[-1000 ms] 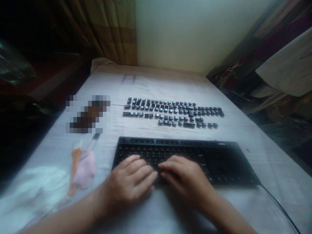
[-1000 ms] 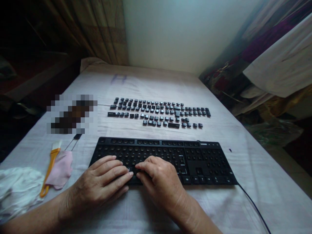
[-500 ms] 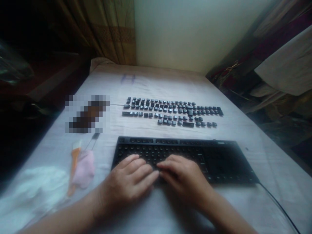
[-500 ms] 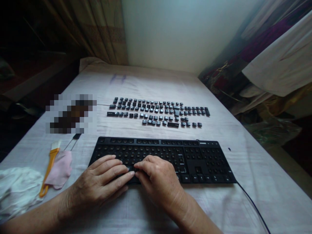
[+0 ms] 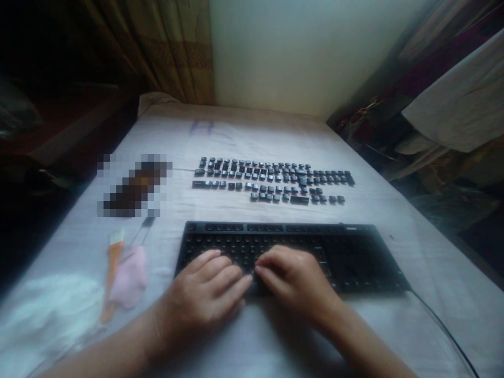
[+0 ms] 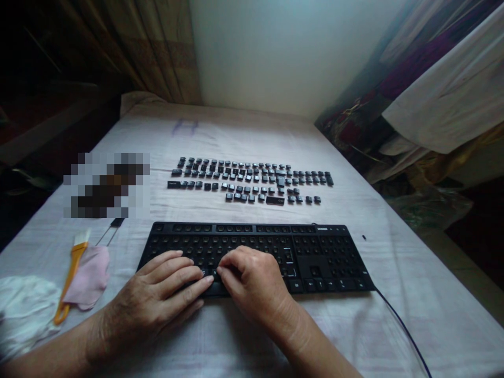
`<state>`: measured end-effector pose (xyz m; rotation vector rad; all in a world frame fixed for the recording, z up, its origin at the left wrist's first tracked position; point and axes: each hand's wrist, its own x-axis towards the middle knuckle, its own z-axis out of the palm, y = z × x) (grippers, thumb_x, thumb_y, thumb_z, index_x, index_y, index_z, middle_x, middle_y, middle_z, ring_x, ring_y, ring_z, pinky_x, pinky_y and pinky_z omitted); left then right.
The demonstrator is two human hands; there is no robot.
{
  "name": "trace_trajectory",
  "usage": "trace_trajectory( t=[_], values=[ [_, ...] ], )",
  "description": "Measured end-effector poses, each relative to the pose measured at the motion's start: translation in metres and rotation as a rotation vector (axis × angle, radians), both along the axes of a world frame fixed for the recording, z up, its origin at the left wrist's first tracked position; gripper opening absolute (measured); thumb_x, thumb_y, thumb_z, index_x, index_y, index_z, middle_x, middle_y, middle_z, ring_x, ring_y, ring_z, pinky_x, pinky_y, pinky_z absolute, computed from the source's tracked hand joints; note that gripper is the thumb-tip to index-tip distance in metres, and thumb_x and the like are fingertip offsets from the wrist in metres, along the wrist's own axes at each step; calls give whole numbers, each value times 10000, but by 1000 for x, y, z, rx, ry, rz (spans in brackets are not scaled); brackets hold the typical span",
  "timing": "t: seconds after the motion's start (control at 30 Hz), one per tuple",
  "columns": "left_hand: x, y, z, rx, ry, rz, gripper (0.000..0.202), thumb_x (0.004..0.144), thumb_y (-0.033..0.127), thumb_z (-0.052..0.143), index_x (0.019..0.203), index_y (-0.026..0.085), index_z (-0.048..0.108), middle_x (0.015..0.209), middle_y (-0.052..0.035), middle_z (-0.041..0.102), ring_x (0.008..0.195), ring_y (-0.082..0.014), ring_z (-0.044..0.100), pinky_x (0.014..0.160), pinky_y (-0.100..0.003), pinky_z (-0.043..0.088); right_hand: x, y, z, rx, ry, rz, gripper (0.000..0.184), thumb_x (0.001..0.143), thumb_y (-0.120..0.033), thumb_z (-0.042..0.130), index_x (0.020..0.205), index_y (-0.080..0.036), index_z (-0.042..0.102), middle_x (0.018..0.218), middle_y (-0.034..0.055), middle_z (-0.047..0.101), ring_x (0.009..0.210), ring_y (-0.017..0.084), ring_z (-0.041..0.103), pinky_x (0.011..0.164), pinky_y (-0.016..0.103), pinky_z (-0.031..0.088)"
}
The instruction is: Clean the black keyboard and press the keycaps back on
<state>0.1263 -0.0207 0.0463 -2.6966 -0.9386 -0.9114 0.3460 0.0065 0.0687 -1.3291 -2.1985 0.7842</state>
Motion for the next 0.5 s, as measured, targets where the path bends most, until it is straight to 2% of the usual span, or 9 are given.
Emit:
trace_trajectory(
  t=[0.3,0.5],
  values=[
    [4,1,1,8,-7,-3,205,989,245,515,1042,193,706,953,-10,716,945,-186,611,1054,-363,401,-4,0,2,-13,-96,11,151,836,-93,640,747,-195,706,768,25,726,692,157,667,646,245,464],
    [3,2,1,7,3,-9,214,991,248,501,1033,190,702,944,-12,708,929,-189,611,1034,-368,411,-4,-2,0,-18,-76,4,152,847,-99,635,749,-195,700,769,22,719,702,152,664,661,239,460]
  ],
)
